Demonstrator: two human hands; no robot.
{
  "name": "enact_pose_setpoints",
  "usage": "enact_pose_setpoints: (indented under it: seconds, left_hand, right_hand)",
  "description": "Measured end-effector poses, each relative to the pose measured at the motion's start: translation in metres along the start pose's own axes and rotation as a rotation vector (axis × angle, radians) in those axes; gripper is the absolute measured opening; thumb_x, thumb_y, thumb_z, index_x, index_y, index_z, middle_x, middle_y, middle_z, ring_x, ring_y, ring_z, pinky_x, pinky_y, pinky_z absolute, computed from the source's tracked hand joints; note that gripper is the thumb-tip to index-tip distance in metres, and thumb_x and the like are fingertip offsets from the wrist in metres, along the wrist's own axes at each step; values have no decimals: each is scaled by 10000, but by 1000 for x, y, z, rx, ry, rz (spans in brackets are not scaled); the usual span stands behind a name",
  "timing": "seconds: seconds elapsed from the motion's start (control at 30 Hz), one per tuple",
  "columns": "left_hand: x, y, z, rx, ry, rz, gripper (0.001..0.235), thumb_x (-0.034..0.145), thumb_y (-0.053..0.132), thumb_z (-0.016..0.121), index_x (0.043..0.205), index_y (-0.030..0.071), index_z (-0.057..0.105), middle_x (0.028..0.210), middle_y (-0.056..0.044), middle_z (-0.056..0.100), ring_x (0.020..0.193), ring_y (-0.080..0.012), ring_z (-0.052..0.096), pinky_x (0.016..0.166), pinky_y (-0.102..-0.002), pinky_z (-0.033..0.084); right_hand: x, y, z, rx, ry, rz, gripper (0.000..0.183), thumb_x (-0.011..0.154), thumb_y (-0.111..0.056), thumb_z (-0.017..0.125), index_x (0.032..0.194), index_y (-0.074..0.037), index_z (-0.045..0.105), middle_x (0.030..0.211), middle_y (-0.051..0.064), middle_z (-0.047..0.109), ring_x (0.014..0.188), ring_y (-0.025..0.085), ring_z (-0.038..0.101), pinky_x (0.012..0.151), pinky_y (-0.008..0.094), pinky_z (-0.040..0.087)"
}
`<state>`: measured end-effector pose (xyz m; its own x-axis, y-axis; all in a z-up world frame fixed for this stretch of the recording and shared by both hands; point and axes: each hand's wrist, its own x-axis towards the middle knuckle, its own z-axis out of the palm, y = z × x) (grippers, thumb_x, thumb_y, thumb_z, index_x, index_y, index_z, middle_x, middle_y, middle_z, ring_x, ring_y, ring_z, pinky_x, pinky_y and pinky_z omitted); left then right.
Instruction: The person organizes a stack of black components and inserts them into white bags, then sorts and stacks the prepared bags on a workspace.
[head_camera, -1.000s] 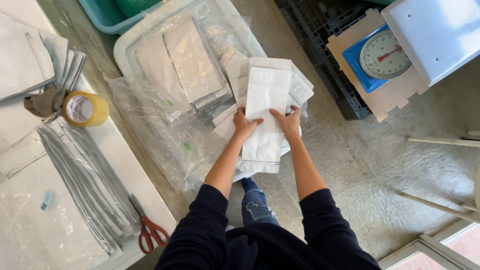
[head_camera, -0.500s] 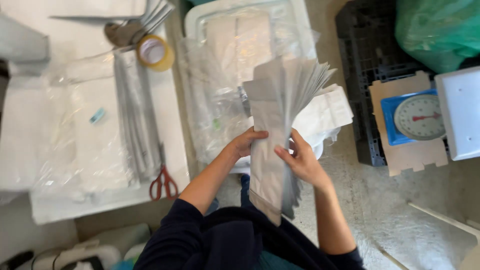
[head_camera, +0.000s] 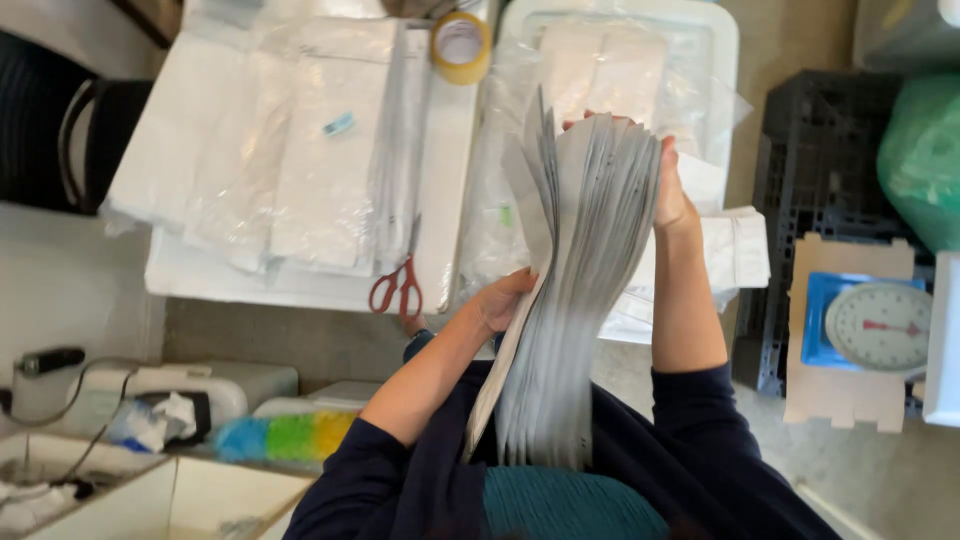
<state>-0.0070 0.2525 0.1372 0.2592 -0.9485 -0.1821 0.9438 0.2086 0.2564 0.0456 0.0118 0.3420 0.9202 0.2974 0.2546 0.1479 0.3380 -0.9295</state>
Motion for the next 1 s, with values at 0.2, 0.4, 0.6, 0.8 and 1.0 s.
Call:
enact_pose_setpoints:
  seconds: [0.2,0.4,0.6,0.8,1.0]
  left_hand:
    - [-43,46,57,53,310,206,510,848,114,785,1304,34,569,1006,-180,754,840,-321,770,677,-483,642]
    - [-47,76,83,427,468,529,738,707,65,945,1317,103,532,1122,-136,680,1022,-305,690,856,-526,590]
    - [-124,105,101,1059,361,352,855,774,386,894,1450,238,392,1169,-159,658,1014,-358,666,905,-483,538]
    - [-293,200,86,1490,292,578,562,856,-2,686,1324,174,427,1430,-85,430,1062,-134,566,618,-170,544]
    - [-325,265,-45,1703,921,909,984,762,136,778,1551,37,200,1539,-191,270,1391,-347,343,1180,-448,365]
  right_hand:
    - [-11,35,77,136,368,-17,937,989,-848,350,1610,-152,263,1637,179,301,1559,373,294,1315,537,239]
    - [-73,46,138,-166,689,372,1039,753,-573,752,1571,-79,344,1494,254,459,1334,398,491,1072,594,440]
    - [-95,112,135,54,929,410,653,813,27,782,1406,-37,514,1226,230,658,1021,455,696,779,634,573]
    - [-139,134,152,46,726,494,346,771,-47,792,1079,68,683,1085,198,743,929,327,746,718,453,651]
    - [-164,197,185,113,726,515,285,704,22,792,969,38,688,1071,153,730,972,291,704,736,432,580]
